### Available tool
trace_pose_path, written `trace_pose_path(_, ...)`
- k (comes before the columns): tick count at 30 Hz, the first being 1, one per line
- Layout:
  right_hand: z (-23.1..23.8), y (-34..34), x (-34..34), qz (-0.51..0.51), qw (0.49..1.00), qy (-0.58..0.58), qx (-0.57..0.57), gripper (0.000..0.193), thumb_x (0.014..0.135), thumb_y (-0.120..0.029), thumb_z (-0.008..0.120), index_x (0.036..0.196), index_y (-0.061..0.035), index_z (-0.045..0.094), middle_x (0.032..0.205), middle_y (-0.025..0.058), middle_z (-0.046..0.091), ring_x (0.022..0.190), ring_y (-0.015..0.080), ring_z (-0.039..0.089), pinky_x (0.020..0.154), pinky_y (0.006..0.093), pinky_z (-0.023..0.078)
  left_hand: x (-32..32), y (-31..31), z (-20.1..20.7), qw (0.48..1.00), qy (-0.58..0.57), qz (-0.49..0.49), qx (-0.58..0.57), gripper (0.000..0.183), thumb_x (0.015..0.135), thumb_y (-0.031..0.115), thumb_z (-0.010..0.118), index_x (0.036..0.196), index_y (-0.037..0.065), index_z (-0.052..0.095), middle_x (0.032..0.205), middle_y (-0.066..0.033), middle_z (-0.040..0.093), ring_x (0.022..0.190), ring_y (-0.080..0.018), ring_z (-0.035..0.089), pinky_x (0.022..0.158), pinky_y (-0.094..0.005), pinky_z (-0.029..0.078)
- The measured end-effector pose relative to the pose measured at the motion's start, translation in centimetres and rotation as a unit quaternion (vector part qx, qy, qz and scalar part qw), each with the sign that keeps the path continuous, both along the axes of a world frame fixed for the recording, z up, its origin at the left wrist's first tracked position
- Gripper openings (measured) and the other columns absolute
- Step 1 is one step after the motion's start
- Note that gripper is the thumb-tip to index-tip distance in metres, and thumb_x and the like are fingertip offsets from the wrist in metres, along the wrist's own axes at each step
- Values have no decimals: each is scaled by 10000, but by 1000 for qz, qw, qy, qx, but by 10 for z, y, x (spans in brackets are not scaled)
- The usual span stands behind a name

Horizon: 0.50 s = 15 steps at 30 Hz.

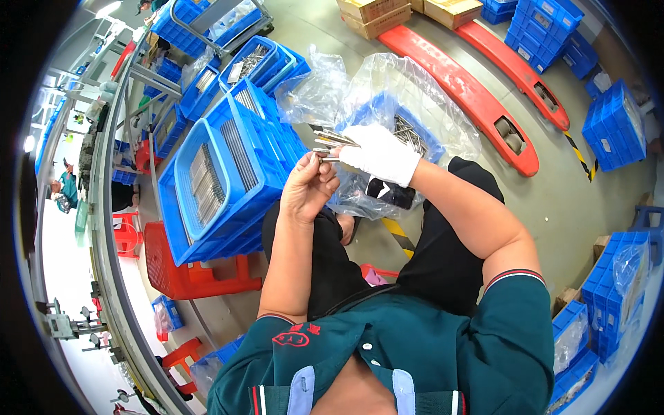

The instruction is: The person sits on the floor and repeatedly picks up small metal rods from a plastic bag, inspects them, and places them into a blue plastic crate. The person handles the rods one by one or in small groups, organizing them into the crate.

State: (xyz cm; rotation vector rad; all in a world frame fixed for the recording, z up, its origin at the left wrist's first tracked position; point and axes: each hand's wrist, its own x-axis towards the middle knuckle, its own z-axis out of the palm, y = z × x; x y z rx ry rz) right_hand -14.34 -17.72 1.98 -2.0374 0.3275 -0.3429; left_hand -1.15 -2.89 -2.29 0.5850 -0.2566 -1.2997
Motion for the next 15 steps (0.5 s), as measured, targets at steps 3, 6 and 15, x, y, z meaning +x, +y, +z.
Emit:
trace_pose_path(3,1,-3,-2,38,999,3,32,341,846,-317,582,964,1,617,719,157,597,636,246,559,610,353,439,2,3,0,997,52,-59,-18,145,895,147,573,970,26,602,699,-31,539,610,-110,416,546,-253,355)
trace_pose_path(6,2,0,-1,34,998,-18,44,350,845,-319,586,971,7,607,726,165,595,646,265,561,618,355,438,-3,3,0,991,111,-42,-55,137,903,146,563,967,29,593,697,-44,546,602,-120,428,553,-255,365)
trace_pose_path(15,10,9,-3,8,1000,3,-3,323,842,-301,597,953,2,603,734,158,584,648,242,540,620,345,429,-2,3,0,995,80,-31,-53,130,903,154,566,960,38,581,689,-41,542,601,-111,434,550,-254,369)
